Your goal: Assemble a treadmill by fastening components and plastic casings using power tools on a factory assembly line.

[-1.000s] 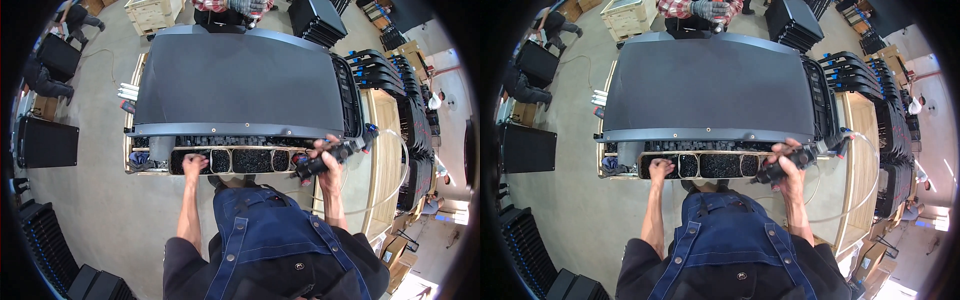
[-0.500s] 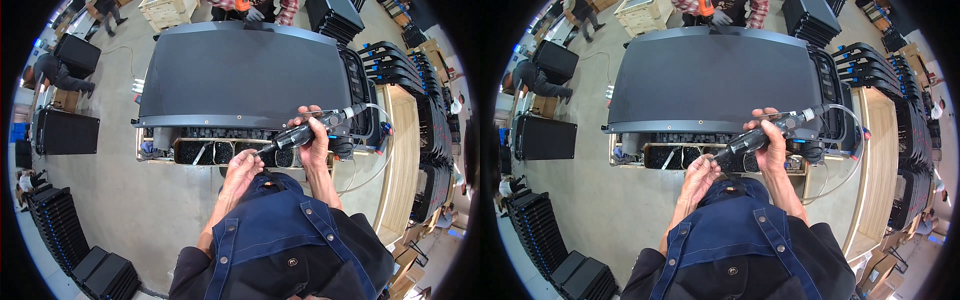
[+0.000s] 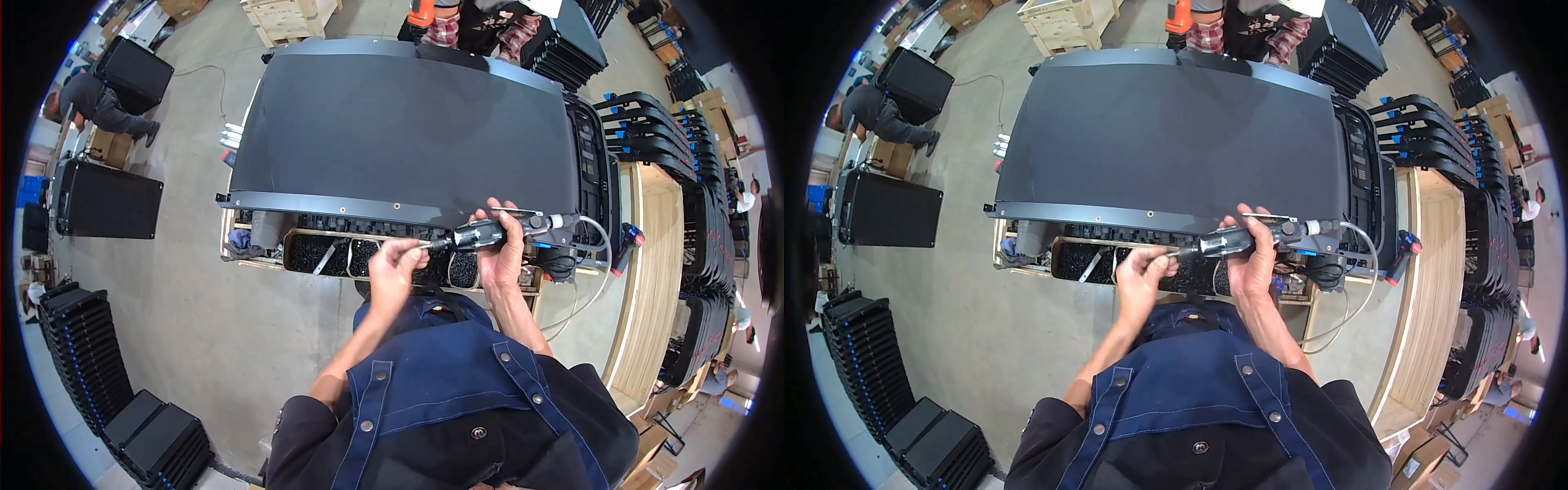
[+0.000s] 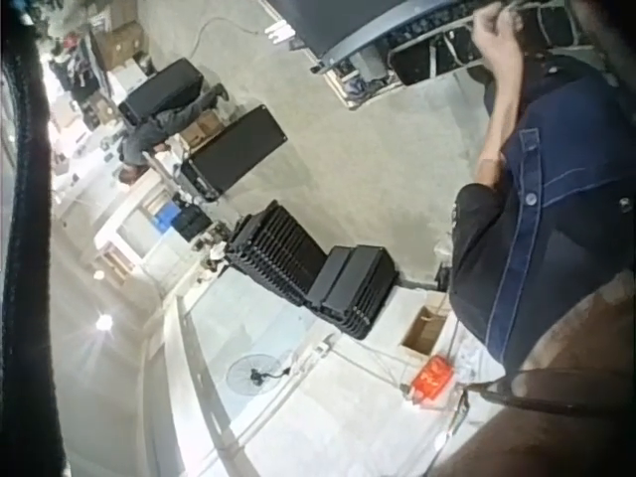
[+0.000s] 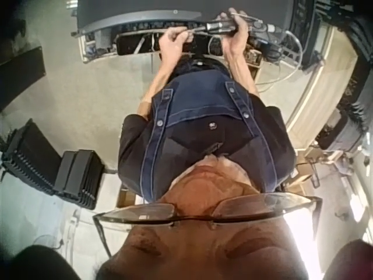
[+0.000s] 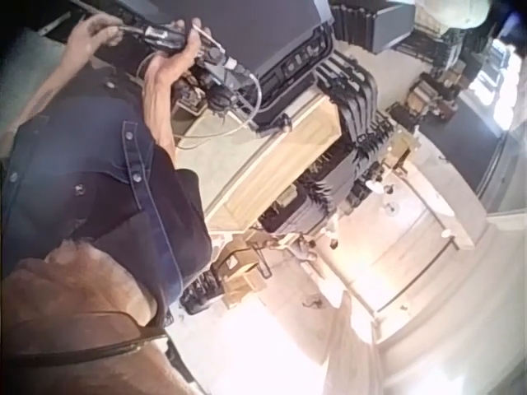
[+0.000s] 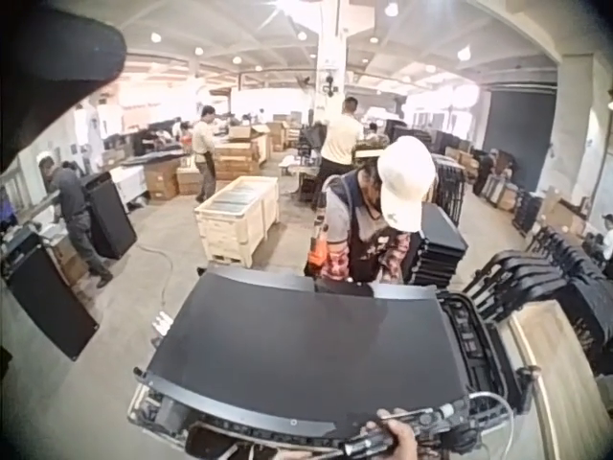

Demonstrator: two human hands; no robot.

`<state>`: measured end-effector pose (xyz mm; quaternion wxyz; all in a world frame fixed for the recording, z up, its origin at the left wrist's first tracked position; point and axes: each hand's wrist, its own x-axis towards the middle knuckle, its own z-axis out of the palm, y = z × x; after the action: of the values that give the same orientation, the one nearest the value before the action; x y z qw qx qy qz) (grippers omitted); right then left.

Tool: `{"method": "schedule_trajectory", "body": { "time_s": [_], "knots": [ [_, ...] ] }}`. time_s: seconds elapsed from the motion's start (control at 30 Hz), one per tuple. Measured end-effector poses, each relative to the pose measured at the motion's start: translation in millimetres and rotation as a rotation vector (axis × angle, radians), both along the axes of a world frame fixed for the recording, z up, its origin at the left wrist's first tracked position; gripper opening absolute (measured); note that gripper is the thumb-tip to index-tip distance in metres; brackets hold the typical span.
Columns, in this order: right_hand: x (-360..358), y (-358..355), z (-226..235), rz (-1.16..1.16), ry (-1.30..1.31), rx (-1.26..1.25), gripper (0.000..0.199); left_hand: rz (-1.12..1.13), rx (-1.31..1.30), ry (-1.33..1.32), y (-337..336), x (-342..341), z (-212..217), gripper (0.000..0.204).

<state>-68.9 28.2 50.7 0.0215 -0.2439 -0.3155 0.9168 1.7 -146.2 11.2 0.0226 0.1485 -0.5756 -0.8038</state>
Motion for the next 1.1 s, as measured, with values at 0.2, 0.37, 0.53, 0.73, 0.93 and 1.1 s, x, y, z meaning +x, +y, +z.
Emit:
{"method": "schedule_trajectory", "body": {
  "time_s": [0.2,0.37,0.53,0.73,0.93,1.1],
  "knots": [
    [-29,-49,31,0.201,0.568,0.472,0.051,-0.032,1.124,-0.257,-8,-50,-49,0.026],
    [-52,-86,26,0.325,0.66,0.696,0.044,0.033,1.141,-0.385,-6,-70,-53,0.039],
    [-79,-86,34,0.659,0.709,0.78,0.039,0.236,0.268,-0.448,-45,-48,-39,0.04],
    [-88,-127,54,1.196,0.97,0.899,0.036,0.576,0.348,-0.175,-82,-94,-87,0.049],
    [-98,-116,39,1.108,0.745,0.784,0.035,0.608,0.304,-0.316,-75,-103,-62,0.051],
    [-91,-117,33,1.084,0.8,0.865,0.047,0.709,0.307,-0.143,-77,-102,-76,0.052]
  ]
}}
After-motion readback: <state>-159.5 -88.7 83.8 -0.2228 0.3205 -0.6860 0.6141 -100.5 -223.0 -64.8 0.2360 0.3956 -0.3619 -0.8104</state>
